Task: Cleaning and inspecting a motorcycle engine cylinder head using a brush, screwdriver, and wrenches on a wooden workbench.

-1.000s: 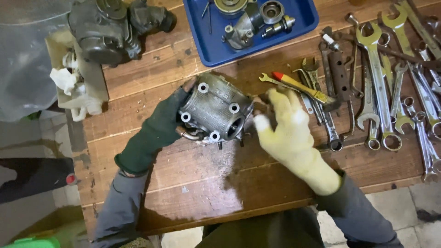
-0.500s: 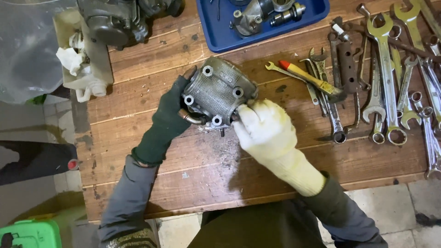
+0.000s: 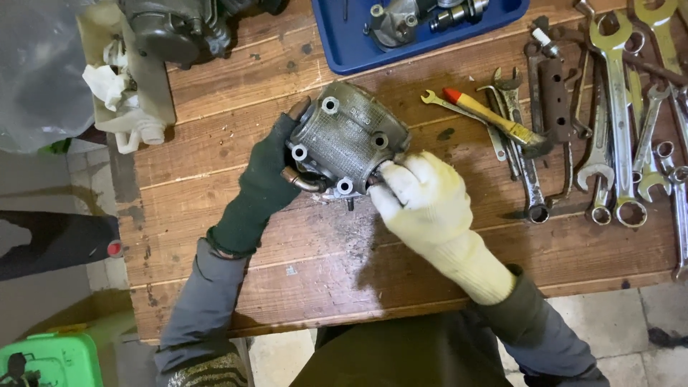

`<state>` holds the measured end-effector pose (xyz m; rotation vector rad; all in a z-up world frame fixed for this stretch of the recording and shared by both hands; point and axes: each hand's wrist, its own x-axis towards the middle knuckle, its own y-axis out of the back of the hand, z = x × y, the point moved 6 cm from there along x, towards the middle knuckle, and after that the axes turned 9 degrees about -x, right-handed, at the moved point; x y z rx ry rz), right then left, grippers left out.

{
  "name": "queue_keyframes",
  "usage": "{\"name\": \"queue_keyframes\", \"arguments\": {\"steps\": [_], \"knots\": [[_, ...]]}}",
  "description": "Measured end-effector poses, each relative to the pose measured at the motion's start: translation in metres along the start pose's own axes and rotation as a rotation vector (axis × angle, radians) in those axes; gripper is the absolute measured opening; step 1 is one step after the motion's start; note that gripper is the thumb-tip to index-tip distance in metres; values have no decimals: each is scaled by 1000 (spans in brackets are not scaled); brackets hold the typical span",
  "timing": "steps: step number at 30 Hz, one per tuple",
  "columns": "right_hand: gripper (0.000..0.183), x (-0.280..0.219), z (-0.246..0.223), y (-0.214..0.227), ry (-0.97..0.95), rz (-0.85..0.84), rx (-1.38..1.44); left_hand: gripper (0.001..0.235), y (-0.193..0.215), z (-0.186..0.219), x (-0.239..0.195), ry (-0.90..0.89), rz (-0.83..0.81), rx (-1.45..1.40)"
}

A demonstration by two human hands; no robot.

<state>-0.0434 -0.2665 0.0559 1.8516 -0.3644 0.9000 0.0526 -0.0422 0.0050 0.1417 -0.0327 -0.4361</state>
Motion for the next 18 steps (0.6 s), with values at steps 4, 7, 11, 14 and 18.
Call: {"name": "queue_keyframes", "arguments": {"steps": [4,7,11,14,18], "knots": [[15,2,-2,6,-3,-2,-7,101,0,-1,1,-20,2,31],[13,-2,1,4,-48,-16,27,101,1,0,-1,-42,12,62],[21,-9,7,-6,-52,-34,27,100,2,2,-1,-80,28,113],[28,-13,21,6,-167,-23,109,100,3,2,-2,-99,34,146],[39,9,37,12,-473,-129,314,100,2,5,-4,-139,20,192]]}}
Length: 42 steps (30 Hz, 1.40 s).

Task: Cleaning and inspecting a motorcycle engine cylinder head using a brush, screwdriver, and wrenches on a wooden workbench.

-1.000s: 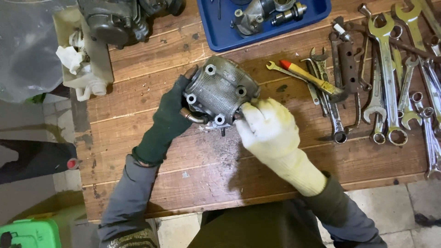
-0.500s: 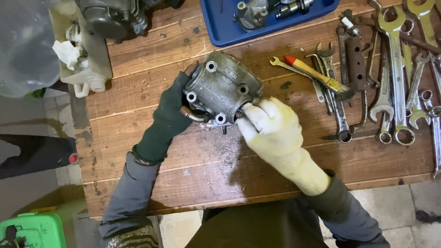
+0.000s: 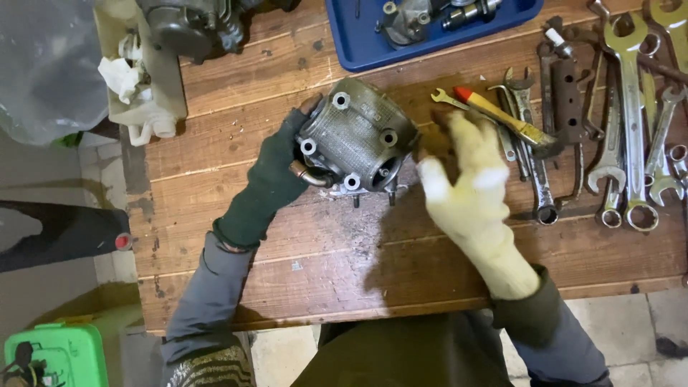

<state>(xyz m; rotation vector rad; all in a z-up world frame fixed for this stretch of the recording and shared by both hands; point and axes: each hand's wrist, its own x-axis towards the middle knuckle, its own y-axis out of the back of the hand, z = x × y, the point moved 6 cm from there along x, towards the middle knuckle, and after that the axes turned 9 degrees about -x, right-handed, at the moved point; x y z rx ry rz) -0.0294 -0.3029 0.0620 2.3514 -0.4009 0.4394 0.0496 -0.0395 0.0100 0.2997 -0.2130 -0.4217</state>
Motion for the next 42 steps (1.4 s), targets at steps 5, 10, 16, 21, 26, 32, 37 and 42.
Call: {"name": "queue_keyframes", "arguments": {"steps": [5,10,16,21,26,32,37,42], "knots": [[55,-15,29,-19,-295,-321,-50,100,7,3,3,-45,-26,46],[43,-25,-16,-13,-452,-586,-38,100,13,2,6,-76,-47,110],[54,-68,-38,-24,-49,-194,75,79,41,-20,12,116,155,314],[55,-89,-58,-34,-102,-446,122,53,30,1,21,-312,-37,418],[55,-97,-53,-36,-225,-828,128,41,26,23,21,-282,69,306],[38,-62,-2,29,38,-429,-29,40,32,49,-12,15,207,160],[42,-35,35,81,-242,-469,-306,56,15,73,-43,-59,324,48],[39,-24,66,118,-748,-345,-408,86,-22,99,-50,-220,153,320]]}}
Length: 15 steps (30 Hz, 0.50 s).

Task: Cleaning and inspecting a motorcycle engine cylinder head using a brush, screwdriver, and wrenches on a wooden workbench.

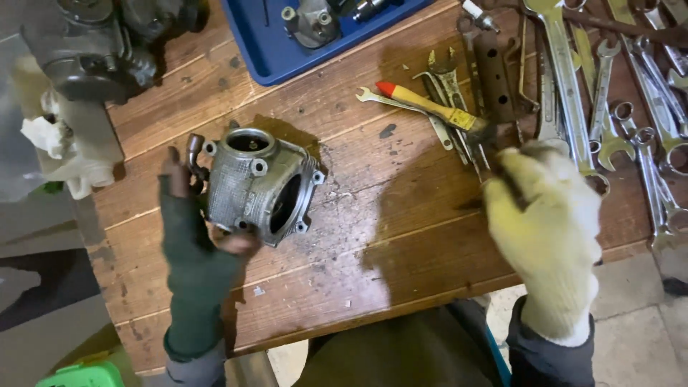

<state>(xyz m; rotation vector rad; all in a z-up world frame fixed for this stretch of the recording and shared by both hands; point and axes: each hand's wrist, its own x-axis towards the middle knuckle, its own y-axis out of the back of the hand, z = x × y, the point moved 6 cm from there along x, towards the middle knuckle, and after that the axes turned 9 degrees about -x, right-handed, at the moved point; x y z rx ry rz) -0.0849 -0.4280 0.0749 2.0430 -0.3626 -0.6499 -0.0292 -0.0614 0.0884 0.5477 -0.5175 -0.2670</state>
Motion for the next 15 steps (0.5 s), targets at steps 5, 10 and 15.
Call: {"name": "queue_keyframes", "arguments": {"steps": [5,10,15], "knots": [[34,4,21,6,97,191,29,88,-14,7,16,-69,-47,135],[34,11,21,12,157,247,33,90,-15,8,21,-79,-46,103],[37,16,11,6,-38,82,8,91,-11,-1,21,9,-62,163]]}}
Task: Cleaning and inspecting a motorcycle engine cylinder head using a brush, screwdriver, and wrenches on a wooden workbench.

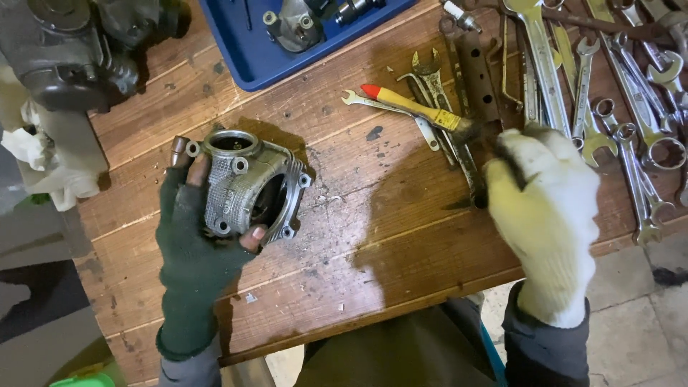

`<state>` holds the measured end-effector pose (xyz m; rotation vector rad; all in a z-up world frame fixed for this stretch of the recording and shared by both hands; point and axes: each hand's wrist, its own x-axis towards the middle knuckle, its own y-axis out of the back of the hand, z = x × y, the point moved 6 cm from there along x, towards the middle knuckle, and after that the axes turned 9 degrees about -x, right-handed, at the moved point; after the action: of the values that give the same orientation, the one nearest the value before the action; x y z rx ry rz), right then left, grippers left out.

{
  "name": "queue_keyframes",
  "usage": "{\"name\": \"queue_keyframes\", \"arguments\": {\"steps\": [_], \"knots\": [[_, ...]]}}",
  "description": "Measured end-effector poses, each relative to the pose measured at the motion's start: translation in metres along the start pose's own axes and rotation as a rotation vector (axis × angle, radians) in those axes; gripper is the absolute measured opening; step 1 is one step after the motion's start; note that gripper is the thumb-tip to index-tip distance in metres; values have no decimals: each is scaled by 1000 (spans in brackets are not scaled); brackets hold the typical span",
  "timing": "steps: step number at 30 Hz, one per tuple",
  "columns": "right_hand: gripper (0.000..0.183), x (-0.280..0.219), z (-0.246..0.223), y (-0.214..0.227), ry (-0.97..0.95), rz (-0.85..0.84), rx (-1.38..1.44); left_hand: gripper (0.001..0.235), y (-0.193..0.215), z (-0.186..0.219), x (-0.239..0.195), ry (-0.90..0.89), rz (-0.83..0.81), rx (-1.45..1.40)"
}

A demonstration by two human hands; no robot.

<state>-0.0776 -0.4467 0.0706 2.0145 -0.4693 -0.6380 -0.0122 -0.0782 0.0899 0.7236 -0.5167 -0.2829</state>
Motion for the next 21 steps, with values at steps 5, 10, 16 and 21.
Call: {"name": "queue_keyframes", "arguments": {"steps": [5,10,16,21], "knots": [[30,12,-16,-7,455,185,-218,86,2,3,6,-117,-4,-2],[30,24,-21,-33,569,174,-429,86,3,-4,5,-105,-14,-26],[30,-1,-32,-53,618,228,-666,84,3,-1,5,-126,-15,-33],[36,-12,-31,-67,731,114,-384,88,3,-9,2,-56,-30,-46]]}}
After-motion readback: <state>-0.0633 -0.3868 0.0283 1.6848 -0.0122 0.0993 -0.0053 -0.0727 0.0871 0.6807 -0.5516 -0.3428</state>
